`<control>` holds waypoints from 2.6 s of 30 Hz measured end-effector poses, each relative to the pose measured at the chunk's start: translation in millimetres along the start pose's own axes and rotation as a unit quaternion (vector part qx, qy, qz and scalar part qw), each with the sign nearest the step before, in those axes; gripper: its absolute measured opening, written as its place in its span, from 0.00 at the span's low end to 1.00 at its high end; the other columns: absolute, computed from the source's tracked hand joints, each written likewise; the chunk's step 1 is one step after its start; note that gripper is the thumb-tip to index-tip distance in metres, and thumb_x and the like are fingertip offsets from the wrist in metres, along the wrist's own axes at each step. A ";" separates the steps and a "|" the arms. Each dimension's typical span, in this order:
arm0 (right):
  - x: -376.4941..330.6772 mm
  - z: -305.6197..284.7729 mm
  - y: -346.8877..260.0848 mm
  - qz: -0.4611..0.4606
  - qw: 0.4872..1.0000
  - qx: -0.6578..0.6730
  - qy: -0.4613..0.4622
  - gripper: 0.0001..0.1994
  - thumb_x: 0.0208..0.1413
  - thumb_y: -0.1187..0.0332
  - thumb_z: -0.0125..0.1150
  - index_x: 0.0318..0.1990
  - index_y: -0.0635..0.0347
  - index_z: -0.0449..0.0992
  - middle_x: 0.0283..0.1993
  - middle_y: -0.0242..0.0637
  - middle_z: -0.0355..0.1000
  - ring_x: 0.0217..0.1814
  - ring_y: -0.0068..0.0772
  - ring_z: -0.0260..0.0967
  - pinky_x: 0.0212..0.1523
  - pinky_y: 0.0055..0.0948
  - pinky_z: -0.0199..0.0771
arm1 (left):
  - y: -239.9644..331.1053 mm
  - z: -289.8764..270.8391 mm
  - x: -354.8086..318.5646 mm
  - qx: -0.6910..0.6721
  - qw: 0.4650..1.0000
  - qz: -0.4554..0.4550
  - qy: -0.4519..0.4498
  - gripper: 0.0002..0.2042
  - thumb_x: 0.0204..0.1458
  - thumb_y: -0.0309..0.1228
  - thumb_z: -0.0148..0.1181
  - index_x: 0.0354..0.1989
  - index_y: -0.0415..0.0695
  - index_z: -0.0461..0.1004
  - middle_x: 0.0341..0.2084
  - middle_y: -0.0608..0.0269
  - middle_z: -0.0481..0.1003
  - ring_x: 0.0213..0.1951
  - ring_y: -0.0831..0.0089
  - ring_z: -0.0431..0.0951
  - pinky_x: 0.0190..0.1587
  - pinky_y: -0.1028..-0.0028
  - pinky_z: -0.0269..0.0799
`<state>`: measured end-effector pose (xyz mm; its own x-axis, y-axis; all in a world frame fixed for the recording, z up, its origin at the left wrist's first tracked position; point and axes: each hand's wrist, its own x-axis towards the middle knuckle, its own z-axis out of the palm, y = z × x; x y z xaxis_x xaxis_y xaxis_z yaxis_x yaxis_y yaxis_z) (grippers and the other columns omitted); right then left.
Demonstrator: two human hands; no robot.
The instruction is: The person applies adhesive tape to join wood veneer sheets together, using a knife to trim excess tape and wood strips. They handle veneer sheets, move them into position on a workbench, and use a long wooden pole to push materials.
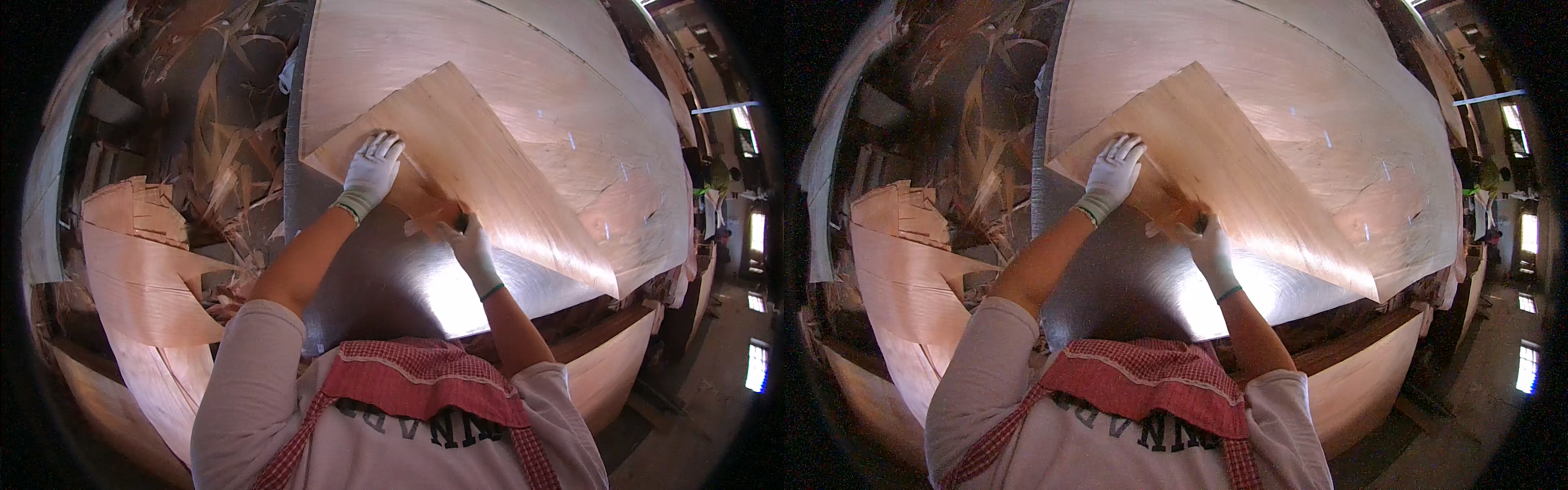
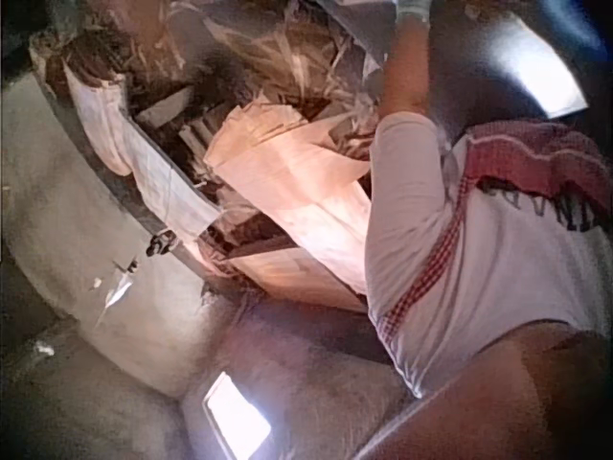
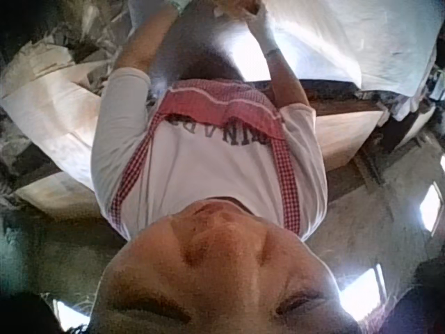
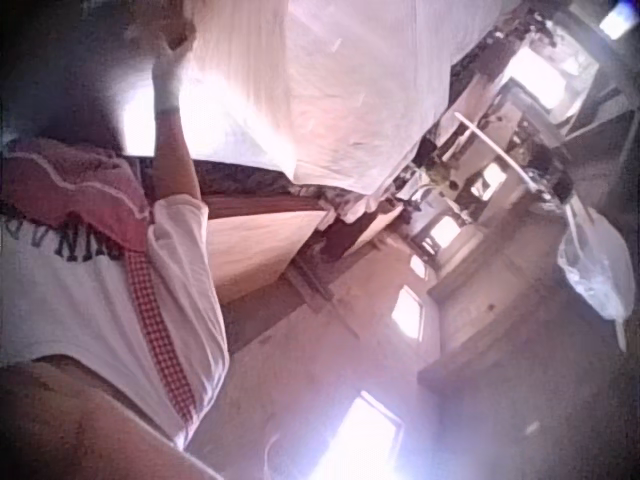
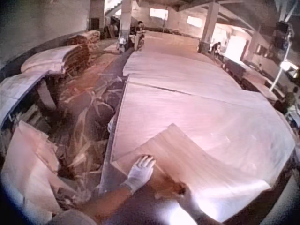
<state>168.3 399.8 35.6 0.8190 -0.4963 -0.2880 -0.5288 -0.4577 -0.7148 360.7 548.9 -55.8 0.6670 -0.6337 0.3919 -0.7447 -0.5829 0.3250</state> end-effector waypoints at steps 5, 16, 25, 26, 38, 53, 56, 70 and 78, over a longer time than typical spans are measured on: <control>3.1 14.6 -21.3 -0.006 0.999 -0.024 -0.042 0.22 0.52 0.57 0.63 0.47 0.64 0.71 0.39 0.51 0.76 0.41 0.50 0.74 0.41 0.40 0.71 | 22.7 0.9 5.7 0.057 0.994 -0.053 -0.082 0.28 0.56 0.44 0.53 0.59 0.38 0.62 0.62 0.51 0.60 0.66 0.54 0.55 0.68 0.57 0.46; -45.3 16.7 11.9 0.054 0.991 0.058 -0.111 0.18 0.55 0.56 0.61 0.39 0.67 0.76 0.32 0.49 0.76 0.34 0.48 0.74 0.35 0.39 0.70 | 29.6 20.3 -0.8 0.093 0.992 -0.066 -0.044 0.31 0.55 0.48 0.51 0.61 0.39 0.60 0.64 0.51 0.58 0.67 0.55 0.53 0.69 0.55 0.41; -32.1 -20.5 -8.5 0.042 0.999 -0.006 -0.026 0.25 0.53 0.50 0.63 0.40 0.69 0.74 0.36 0.53 0.75 0.40 0.50 0.75 0.41 0.36 0.73 | 30.1 18.5 -2.3 0.094 0.991 -0.077 -0.055 0.30 0.56 0.48 0.50 0.62 0.40 0.61 0.65 0.51 0.56 0.68 0.56 0.53 0.69 0.56 0.42; -21.8 -16.8 -22.0 0.090 0.996 -0.005 0.017 0.24 0.54 0.50 0.63 0.40 0.69 0.72 0.35 0.54 0.75 0.39 0.49 0.75 0.39 0.36 0.73 | 28.5 17.8 -1.2 0.093 0.991 -0.075 -0.052 0.30 0.56 0.48 0.50 0.62 0.40 0.61 0.65 0.51 0.56 0.67 0.56 0.53 0.69 0.56 0.42; 16.6 24.9 -17.2 -0.020 0.994 0.103 -0.041 0.11 0.57 0.65 0.56 0.36 0.66 0.75 0.27 0.37 0.74 0.30 0.26 0.70 0.32 0.28 0.69 | 30.2 16.9 1.0 0.107 0.989 -0.070 -0.076 0.31 0.57 0.50 0.48 0.63 0.40 0.58 0.66 0.52 0.55 0.68 0.57 0.50 0.70 0.56 0.39; -14.8 75.3 0.9 -0.030 0.970 -0.239 0.002 0.16 0.55 0.56 0.56 0.39 0.58 0.65 0.36 0.50 0.74 0.39 0.54 0.75 0.38 0.49 0.75 | 28.0 22.3 0.1 0.114 0.987 -0.084 -0.070 0.31 0.56 0.50 0.48 0.63 0.42 0.60 0.66 0.54 0.55 0.68 0.59 0.51 0.70 0.57 0.40; -12.7 55.0 15.3 -0.001 0.976 -0.218 -0.011 0.20 0.55 0.53 0.56 0.44 0.61 0.66 0.40 0.54 0.74 0.41 0.58 0.73 0.41 0.51 0.72 | 28.4 21.4 0.1 0.105 0.990 -0.078 -0.056 0.31 0.56 0.50 0.49 0.62 0.41 0.60 0.66 0.53 0.56 0.68 0.59 0.52 0.70 0.57 0.41; -5.5 76.6 -13.9 0.013 0.974 -0.228 -0.002 0.17 0.57 0.56 0.55 0.42 0.60 0.63 0.37 0.50 0.75 0.39 0.55 0.74 0.39 0.48 0.74 | 28.6 24.6 0.0 0.119 0.990 -0.072 -0.038 0.30 0.56 0.50 0.49 0.61 0.41 0.62 0.65 0.52 0.57 0.67 0.57 0.53 0.69 0.56 0.42; -48.9 48.3 3.1 -0.027 0.997 -0.062 0.030 0.21 0.56 0.60 0.54 0.51 0.64 0.62 0.39 0.57 0.73 0.43 0.59 0.72 0.43 0.50 0.71 | 29.0 22.0 -0.7 0.114 0.990 -0.069 -0.040 0.30 0.56 0.49 0.48 0.61 0.40 0.62 0.65 0.52 0.57 0.67 0.57 0.54 0.69 0.56 0.42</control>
<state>137.4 458.3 16.6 0.8342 -0.5097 -0.2107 -0.5112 -0.5711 -0.6423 339.2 521.2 -65.5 0.7691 -0.5725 0.2841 -0.6273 -0.7613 0.1642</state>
